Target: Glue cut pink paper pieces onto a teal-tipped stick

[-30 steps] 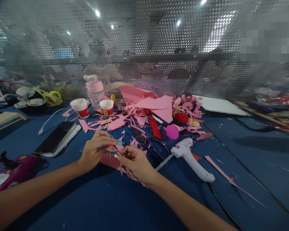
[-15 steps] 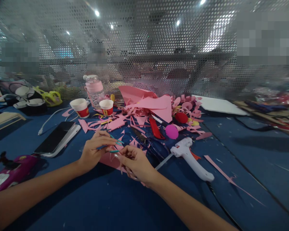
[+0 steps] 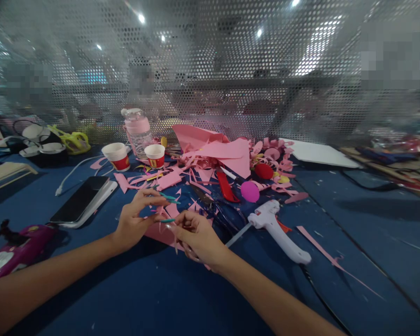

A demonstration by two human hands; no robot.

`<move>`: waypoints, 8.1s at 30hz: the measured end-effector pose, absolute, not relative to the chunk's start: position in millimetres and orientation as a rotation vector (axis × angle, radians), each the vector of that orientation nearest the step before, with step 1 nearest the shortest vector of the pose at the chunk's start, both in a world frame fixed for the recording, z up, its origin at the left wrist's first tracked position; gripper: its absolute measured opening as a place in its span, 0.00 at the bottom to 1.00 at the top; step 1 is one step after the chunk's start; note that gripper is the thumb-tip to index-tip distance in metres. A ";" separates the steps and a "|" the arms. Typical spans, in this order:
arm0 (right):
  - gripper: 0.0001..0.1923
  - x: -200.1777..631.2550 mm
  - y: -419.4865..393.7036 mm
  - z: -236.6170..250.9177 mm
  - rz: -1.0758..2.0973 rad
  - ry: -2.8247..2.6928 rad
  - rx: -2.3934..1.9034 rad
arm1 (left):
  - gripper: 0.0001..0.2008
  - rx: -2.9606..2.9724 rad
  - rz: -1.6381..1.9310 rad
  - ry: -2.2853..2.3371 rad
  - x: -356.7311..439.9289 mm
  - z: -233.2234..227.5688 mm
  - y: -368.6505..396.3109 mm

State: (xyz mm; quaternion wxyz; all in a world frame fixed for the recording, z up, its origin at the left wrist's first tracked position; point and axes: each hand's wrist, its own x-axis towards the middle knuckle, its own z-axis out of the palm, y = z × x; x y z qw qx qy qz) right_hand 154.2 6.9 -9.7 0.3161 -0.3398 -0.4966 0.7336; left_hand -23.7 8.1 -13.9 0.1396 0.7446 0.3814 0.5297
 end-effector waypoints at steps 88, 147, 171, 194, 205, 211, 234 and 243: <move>0.14 156.4 7.9 -7.4 1.727 -1.455 -0.862 | 0.08 2.281 1.705 1.048 -33.8 -18.5 13.4; 0.05 155.1 -5.1 8.0 1.119 -2.060 -0.723 | 0.11 2.653 1.254 0.574 -36.3 -9.5 4.4; 0.21 158.4 3.6 -6.7 1.009 -1.799 -0.960 | 0.23 1.732 0.938 0.934 -22.9 -6.7 9.7; 0.20 165.1 5.4 -5.7 1.461 -1.791 -1.019 | 0.11 1.414 1.210 1.079 -21.1 -8.1 13.5; 0.18 158.4 2.4 -5.9 1.764 -1.657 -1.023 | 0.13 1.406 1.229 1.064 -21.7 -8.1 12.5; 0.17 158.0 1.7 -3.8 1.620 -1.748 -0.991 | 0.13 1.394 1.206 1.036 -22.7 -8.9 13.0; 0.13 161.1 -3.0 1.0 1.432 -1.752 -0.988 | 0.11 1.454 1.238 1.050 -23.2 -8.7 13.1; 0.14 162.5 -3.4 -4.9 1.200 -1.896 -0.874 | 0.12 1.384 1.225 1.009 -23.1 -9.6 13.1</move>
